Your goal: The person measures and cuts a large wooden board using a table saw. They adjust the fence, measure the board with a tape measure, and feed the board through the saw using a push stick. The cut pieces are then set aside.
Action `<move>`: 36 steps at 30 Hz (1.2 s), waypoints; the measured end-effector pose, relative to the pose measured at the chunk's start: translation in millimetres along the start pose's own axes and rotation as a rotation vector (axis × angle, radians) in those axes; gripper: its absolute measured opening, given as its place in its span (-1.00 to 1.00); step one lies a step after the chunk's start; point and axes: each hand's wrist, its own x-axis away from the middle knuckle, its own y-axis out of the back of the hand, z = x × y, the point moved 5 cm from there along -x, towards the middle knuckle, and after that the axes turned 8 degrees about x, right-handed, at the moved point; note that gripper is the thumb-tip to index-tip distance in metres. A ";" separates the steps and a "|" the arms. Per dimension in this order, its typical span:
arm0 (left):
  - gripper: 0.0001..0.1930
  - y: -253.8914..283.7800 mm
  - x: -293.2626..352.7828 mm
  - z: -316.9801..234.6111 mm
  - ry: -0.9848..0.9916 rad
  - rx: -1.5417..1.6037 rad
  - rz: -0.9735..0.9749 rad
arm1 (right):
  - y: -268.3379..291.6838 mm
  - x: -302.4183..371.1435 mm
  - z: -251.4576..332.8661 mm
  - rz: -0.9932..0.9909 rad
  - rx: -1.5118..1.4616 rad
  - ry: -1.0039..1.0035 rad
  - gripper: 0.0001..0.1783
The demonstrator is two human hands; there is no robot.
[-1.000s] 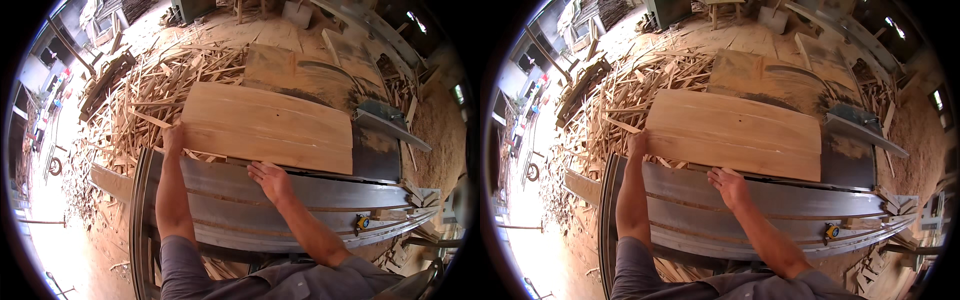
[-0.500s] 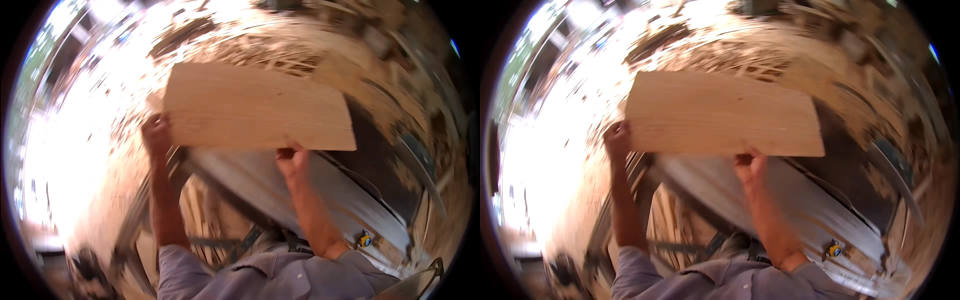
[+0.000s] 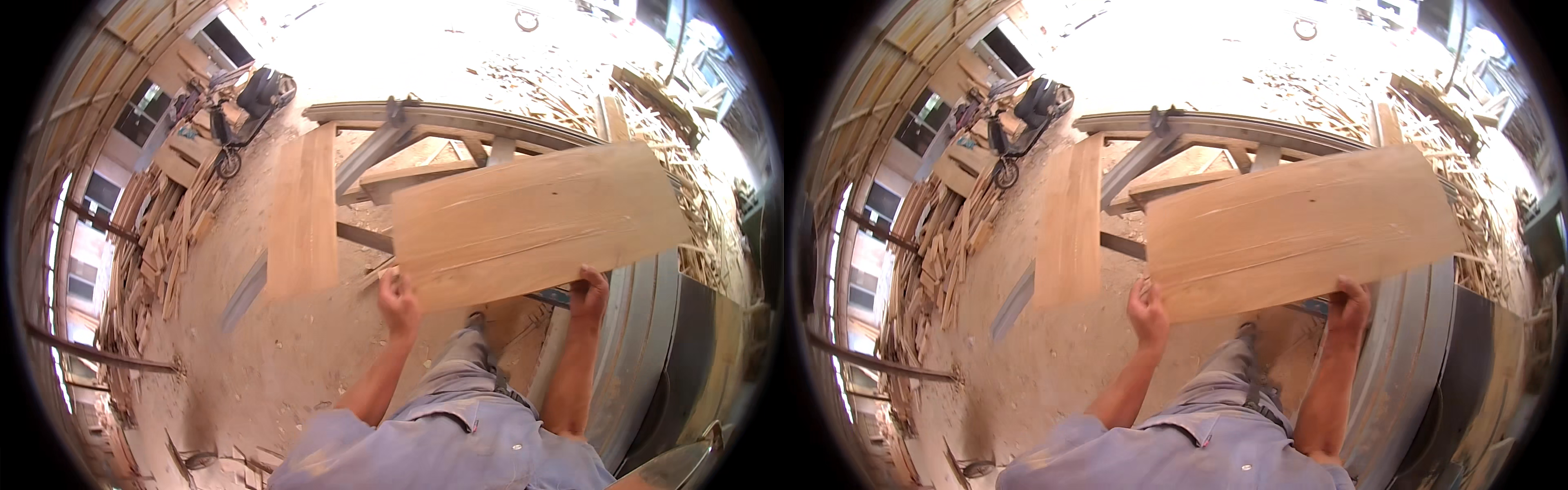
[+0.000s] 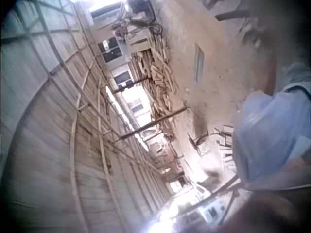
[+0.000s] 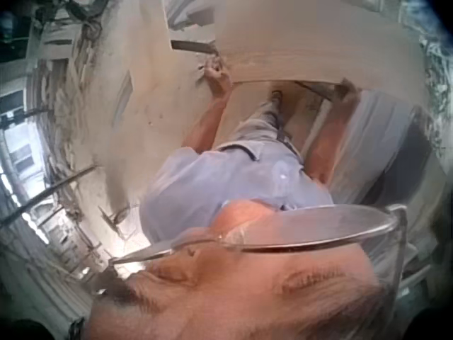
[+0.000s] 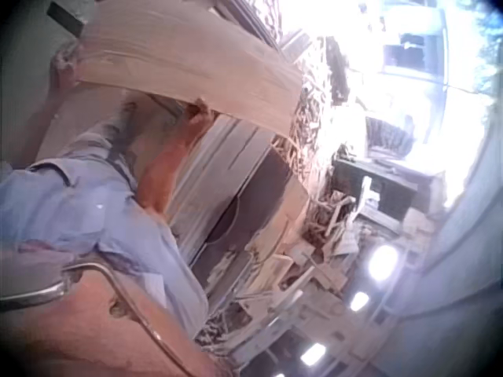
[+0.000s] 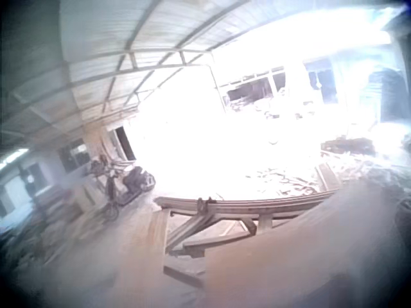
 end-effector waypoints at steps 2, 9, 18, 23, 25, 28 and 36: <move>-0.48 61.3 9.7 24.6 -0.005 0.074 -0.175 | -60.1 18.0 -17.8 0.072 0.113 -0.070 -0.60; -0.43 199.5 4.2 56.9 0.023 0.060 -0.428 | -295.5 43.3 -94.5 0.616 0.224 -0.102 -0.70; -0.55 247.1 -31.5 107.2 0.855 0.555 0.052 | -418.6 57.5 -309.8 0.477 0.998 -0.083 -0.41; -0.61 262.6 -58.5 160.0 0.995 0.645 0.161 | -264.3 136.6 -322.7 0.366 1.088 -0.132 -0.63; -0.63 258.1 -70.5 177.5 1.029 0.665 0.274 | -198.1 163.8 -306.7 0.289 1.134 -0.246 -0.58; -0.69 255.6 -74.9 199.4 1.145 0.576 0.503 | -102.1 213.6 -261.5 0.116 1.218 -0.166 -0.56; -0.70 214.6 -53.8 196.6 1.159 0.131 0.905 | 47.8 390.5 -86.1 -0.996 1.592 0.390 -0.52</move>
